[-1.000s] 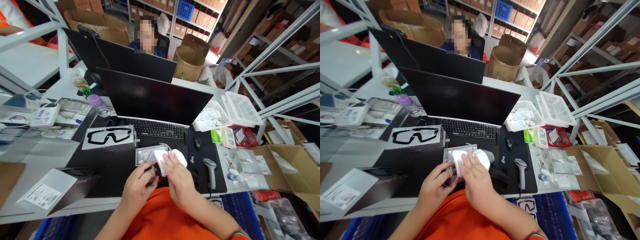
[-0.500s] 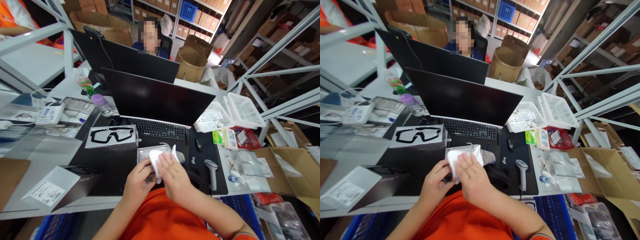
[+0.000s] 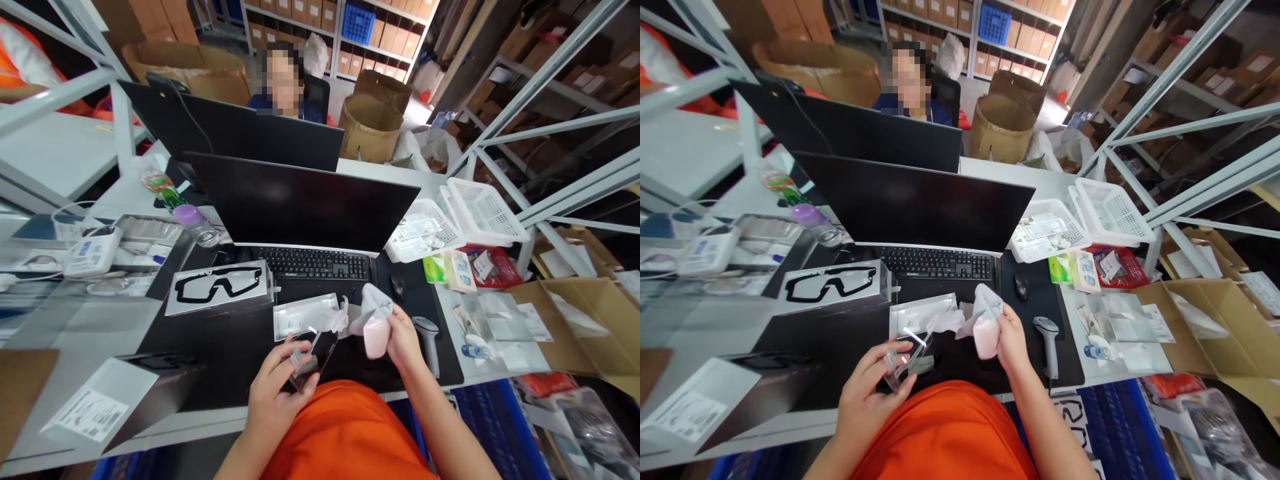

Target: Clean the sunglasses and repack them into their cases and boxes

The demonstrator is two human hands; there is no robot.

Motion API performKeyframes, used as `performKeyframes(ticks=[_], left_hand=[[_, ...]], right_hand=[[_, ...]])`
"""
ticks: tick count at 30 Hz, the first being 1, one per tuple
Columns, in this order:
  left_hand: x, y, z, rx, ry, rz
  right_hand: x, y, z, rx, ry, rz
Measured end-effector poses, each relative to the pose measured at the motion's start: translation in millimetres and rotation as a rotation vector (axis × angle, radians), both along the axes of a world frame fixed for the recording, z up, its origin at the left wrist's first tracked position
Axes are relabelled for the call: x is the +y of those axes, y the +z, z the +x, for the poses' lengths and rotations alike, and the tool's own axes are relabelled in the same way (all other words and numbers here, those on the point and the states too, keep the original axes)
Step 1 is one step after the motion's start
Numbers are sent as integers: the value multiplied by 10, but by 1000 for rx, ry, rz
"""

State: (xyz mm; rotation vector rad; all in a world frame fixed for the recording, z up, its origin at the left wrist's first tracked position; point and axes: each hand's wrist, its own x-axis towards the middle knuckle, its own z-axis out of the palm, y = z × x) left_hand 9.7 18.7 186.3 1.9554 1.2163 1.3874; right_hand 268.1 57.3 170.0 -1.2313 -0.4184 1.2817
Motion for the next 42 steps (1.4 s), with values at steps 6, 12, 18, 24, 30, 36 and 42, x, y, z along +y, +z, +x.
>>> performKeyframes(ticks=[6,12,18,24,30,36,42], left_hand=[[74,-24,123,56,-71,-5],[78,-128,150,149,-59,-186],[10,-215,62,104,-28,-268],[-4,-300,101,81,-10,-468],[197,-289,113,-383,164,-698],[334,-64,111,-933,243,-998],[401,-46,295,-1175,209,-1122]], right_hand=[[-267,220,-381,427,137,-144],[-397,409,-784,434,434,66],[-385,421,-702,-368,803,368],[-313,492,-435,-629,882,517],[-111,263,316,-1034,609,280],[118,-54,881,-1380,237,66],[-177,62,46,-1625,467,695]])
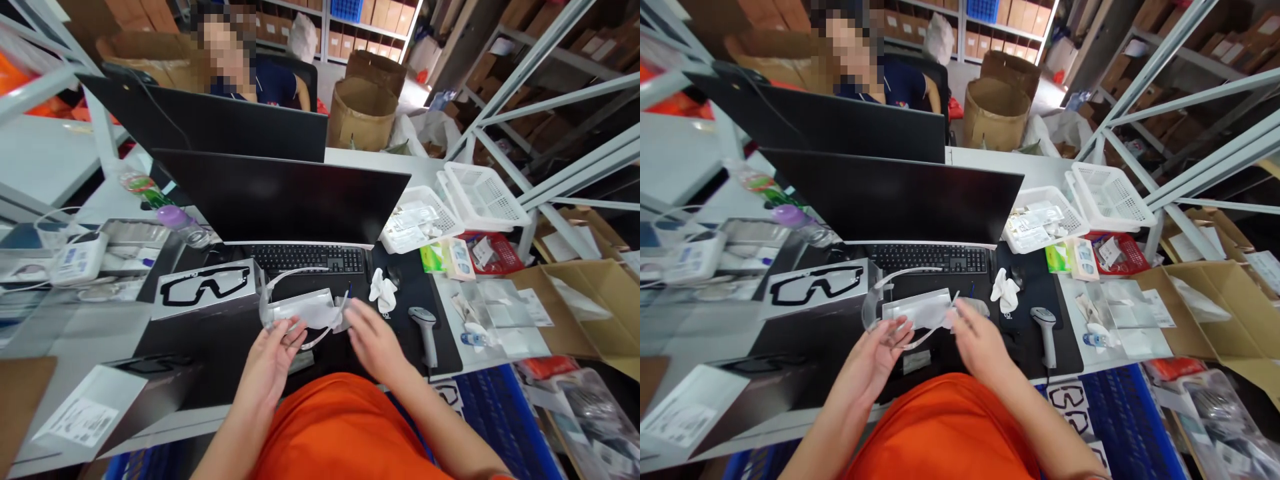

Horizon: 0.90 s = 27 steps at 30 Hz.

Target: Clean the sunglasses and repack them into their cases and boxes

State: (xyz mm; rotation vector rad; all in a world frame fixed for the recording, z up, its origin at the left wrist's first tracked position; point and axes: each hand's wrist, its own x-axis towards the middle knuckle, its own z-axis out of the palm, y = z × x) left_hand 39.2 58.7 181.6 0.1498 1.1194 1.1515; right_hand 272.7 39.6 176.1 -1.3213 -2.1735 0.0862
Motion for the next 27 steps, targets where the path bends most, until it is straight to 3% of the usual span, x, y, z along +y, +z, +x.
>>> performKeyframes(ticks=[2,4,6,8,10,11,14,18,21,27], left_hand=[[1,9,52,-48,-41,-16],[-19,50,64,-89,-83,-27],[-66,103,31,-110,-199,19],[-138,123,-31,-33,-423,139],[-221,70,-93,221,-643,280],[-260,14,-118,381,-689,324],[-330,-225,-157,711,-605,344],[-287,-452,-159,778,-434,325],[-204,-437,-151,788,-375,347],[-152,-211,-183,801,-339,376]], right_hand=[[4,64,-209,-123,197,70],[79,97,-269,-155,282,107],[175,96,-214,-69,252,111],[240,81,-112,76,160,59],[248,68,-18,220,60,-16],[230,66,16,280,26,-51],[122,75,68,409,-9,-104],[-19,108,64,459,32,-133],[-75,148,35,474,57,-150],[-133,248,-48,470,178,-164]])
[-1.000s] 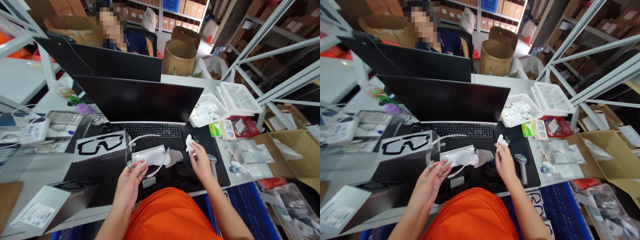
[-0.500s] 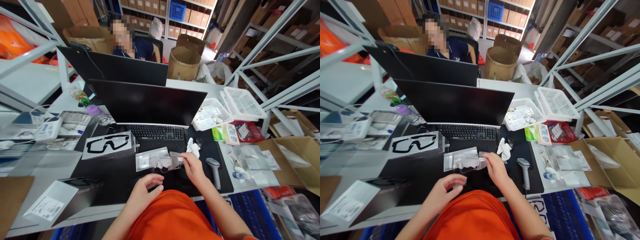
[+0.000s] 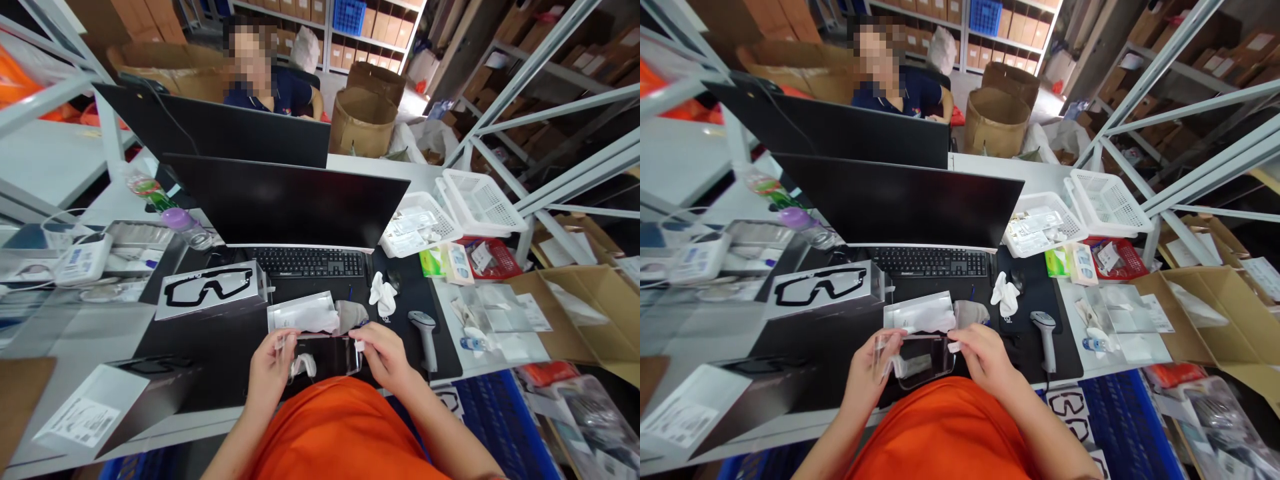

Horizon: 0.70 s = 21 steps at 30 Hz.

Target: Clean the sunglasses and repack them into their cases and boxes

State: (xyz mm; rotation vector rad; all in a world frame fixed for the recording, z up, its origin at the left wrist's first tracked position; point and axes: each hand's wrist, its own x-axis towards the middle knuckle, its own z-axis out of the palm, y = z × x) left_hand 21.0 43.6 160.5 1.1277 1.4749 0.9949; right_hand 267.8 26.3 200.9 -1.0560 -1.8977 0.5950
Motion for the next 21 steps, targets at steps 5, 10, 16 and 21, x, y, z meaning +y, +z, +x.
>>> performKeyframes(ticks=[5,10,16,21], left_hand=[[-82,97,-47,-49,75,11],[-180,153,-11,-187,167,-8],[-215,170,4,-318,161,-11],[-211,89,-31,-154,-27,22]], right_hand=[[-6,42,-64,-6,23,-8],[-3,-7,-127,-18,48,-21],[-36,-117,-157,-17,-29,-187],[-36,-320,-199,275,-147,-568]])
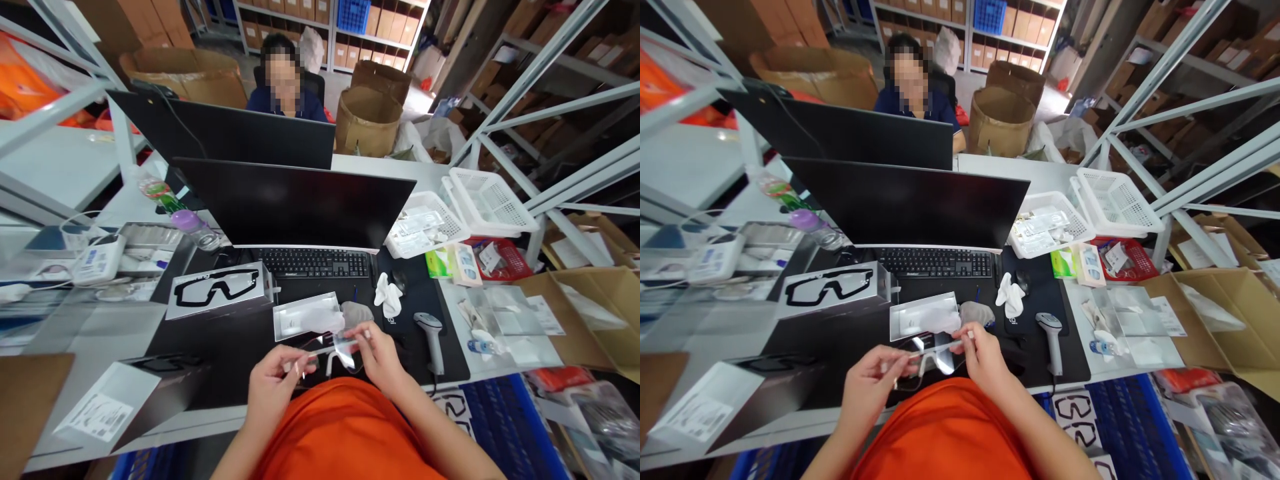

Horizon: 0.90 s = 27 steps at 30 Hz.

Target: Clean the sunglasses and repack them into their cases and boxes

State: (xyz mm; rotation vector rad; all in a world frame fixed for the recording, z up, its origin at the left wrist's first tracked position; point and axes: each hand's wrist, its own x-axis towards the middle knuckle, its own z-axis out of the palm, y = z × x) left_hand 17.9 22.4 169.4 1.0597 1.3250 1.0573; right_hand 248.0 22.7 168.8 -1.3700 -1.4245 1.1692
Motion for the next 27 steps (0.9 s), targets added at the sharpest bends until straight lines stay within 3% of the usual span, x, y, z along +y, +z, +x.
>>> performKeyframes(ticks=[3,6,8,12,14,17,23,27], left_hand=[[12,-42,1,111,-96,53],[42,-72,-9,188,-136,78],[71,-102,-30,230,-147,76],[124,-218,-52,274,-221,2],[143,-298,-41,258,-307,-52],[196,-438,-35,245,-394,-105],[622,-807,-108,547,-326,-168],[983,-1055,22,782,-403,-270]], right_hand=[[23,-108,-38,408,-44,-239],[21,-148,-9,577,-10,-379],[-6,-147,64,503,11,-363],[-88,-128,294,59,39,-56],[-131,-136,424,-77,49,29],[-200,-181,638,-52,-74,-29],[-364,-245,1116,1,-466,-145],[-431,-217,1242,-35,-504,-104]])
